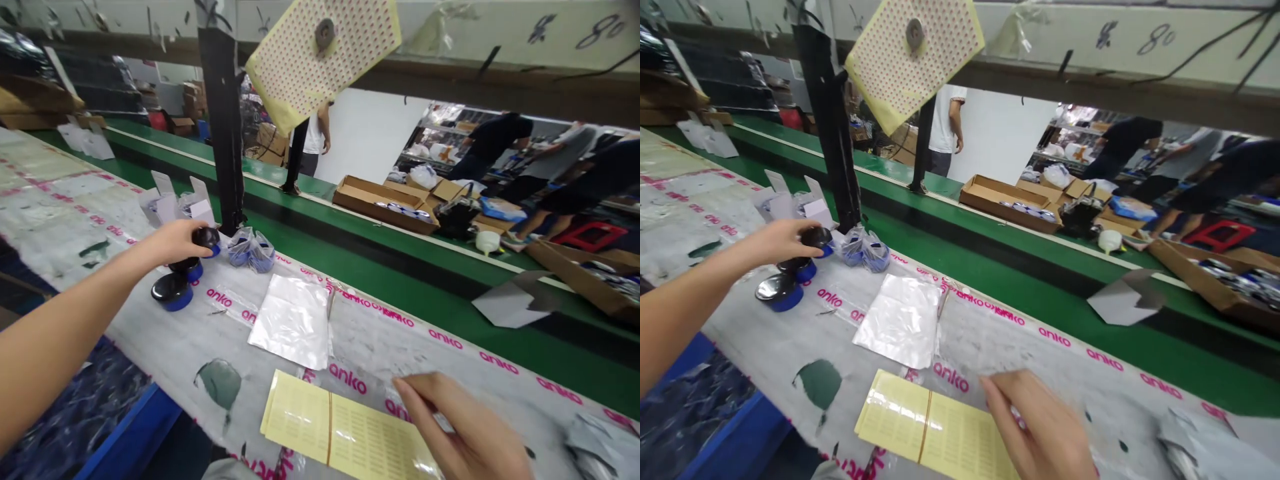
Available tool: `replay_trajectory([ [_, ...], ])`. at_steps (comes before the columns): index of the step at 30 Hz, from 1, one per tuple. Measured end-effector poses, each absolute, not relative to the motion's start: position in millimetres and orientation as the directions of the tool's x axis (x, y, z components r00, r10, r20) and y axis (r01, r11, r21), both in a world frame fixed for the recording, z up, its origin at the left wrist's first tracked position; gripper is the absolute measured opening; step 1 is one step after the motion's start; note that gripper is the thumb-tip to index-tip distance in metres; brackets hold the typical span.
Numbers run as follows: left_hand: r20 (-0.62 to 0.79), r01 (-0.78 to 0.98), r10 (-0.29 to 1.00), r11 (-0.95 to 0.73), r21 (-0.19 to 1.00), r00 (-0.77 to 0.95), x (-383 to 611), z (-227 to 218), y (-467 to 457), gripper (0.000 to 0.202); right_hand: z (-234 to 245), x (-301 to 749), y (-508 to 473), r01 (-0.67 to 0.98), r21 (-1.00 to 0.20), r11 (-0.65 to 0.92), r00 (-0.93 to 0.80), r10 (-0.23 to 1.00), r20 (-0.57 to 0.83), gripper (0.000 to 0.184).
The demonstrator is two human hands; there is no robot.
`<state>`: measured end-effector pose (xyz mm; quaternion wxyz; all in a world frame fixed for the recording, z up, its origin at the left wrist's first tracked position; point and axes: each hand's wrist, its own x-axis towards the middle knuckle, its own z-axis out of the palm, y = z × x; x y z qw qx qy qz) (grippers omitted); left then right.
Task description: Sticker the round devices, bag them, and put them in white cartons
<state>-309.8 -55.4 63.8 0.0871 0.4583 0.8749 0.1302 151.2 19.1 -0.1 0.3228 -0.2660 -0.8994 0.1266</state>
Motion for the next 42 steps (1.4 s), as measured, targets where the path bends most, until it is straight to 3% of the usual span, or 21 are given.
replay_trajectory([
  [3, 0.194, 0.743, 0.749, 0.518, 0.424, -0.633, -290.2, 78.4, -80.0, 0.07, -0.4, 116.1, 25.5, 0.411, -0.494, 0.766, -0.695, 0.614, 0.374, 0.021],
  [7, 0.329, 0.779, 0.849, 0.142, 0.611, -0.413, -231.8, 59.1, -87.1, 0.066, -0.8, 66.8, 35.8, 0.472, -0.682, 0.558, -0.683, 0.721, 0.117, 0.023],
  [8, 0.323, 0.769, 0.896, 0.033, 0.638, -0.306, -210.1, 49.2, -82.3, 0.062, -0.9, 58.5, 37.3, 0.44, -0.763, 0.474, -0.663, 0.744, 0.08, 0.028],
  [10, 0.265, 0.703, 0.958, -0.115, 0.702, -0.108, -165.1, 29.1, -67.7, 0.057, -0.8, 51.0, 38.7, 0.334, -0.885, 0.323, -0.655, 0.755, 0.028, 0.056],
  [12, 0.196, 0.655, 0.979, -0.179, 0.734, 0.048, -127.4, 11.8, -51.4, 0.067, -0.3, 55.6, 40.5, 0.299, -0.917, 0.264, -0.68, 0.733, -0.011, 0.072],
  [16, 0.148, 0.647, 0.977, -0.214, 0.732, 0.156, -95.1, -13.9, -35.0, 0.072, 0.9, 76.0, 56.3, 0.338, -0.915, 0.222, -0.738, 0.666, -0.111, 0.053],
  [19, 0.188, 0.653, 0.966, -0.257, 0.712, 0.175, -92.9, -27.5, -36.3, 0.066, -3.0, 64.9, 77.4, 0.388, -0.877, 0.281, -0.684, 0.726, -0.07, 0.04],
  [22, 0.179, 0.659, 0.966, -0.26, 0.706, 0.189, -92.3, -34.1, -37.1, 0.055, -8.2, 27.2, 98.1, 0.546, -0.727, 0.416, -0.606, 0.796, 0.001, 0.03],
  [26, 0.173, 0.63, 0.961, -0.271, 0.727, 0.213, -91.1, -35.5, -34.9, 0.051, -9.1, -10.0, 114.5, 0.584, -0.653, 0.482, -0.645, 0.764, -0.013, 0.018],
  [29, 0.212, 0.648, 0.948, -0.317, 0.693, 0.236, -90.7, -35.8, -36.2, 0.047, -6.4, -9.4, 117.3, 0.587, -0.636, 0.501, -0.65, 0.76, -0.001, 0.023],
  [32, 0.256, 0.669, 0.929, -0.369, 0.645, 0.265, -90.4, -38.1, -39.4, 0.05, -2.6, -0.5, 119.6, 0.569, -0.669, 0.479, -0.615, 0.788, 0.041, 0.023],
  [37, 0.261, 0.63, 0.931, -0.365, 0.686, 0.255, -89.6, -44.5, -38.9, 0.057, 8.6, 20.8, 132.5, 0.39, -0.847, 0.362, -0.497, 0.857, 0.138, 0.009],
  [42, 0.18, 0.612, 0.968, -0.249, 0.751, 0.174, -81.9, -44.5, -31.2, 0.055, 28.7, 76.8, 135.6, 0.193, -0.967, 0.169, -0.361, 0.928, 0.09, 0.039],
])
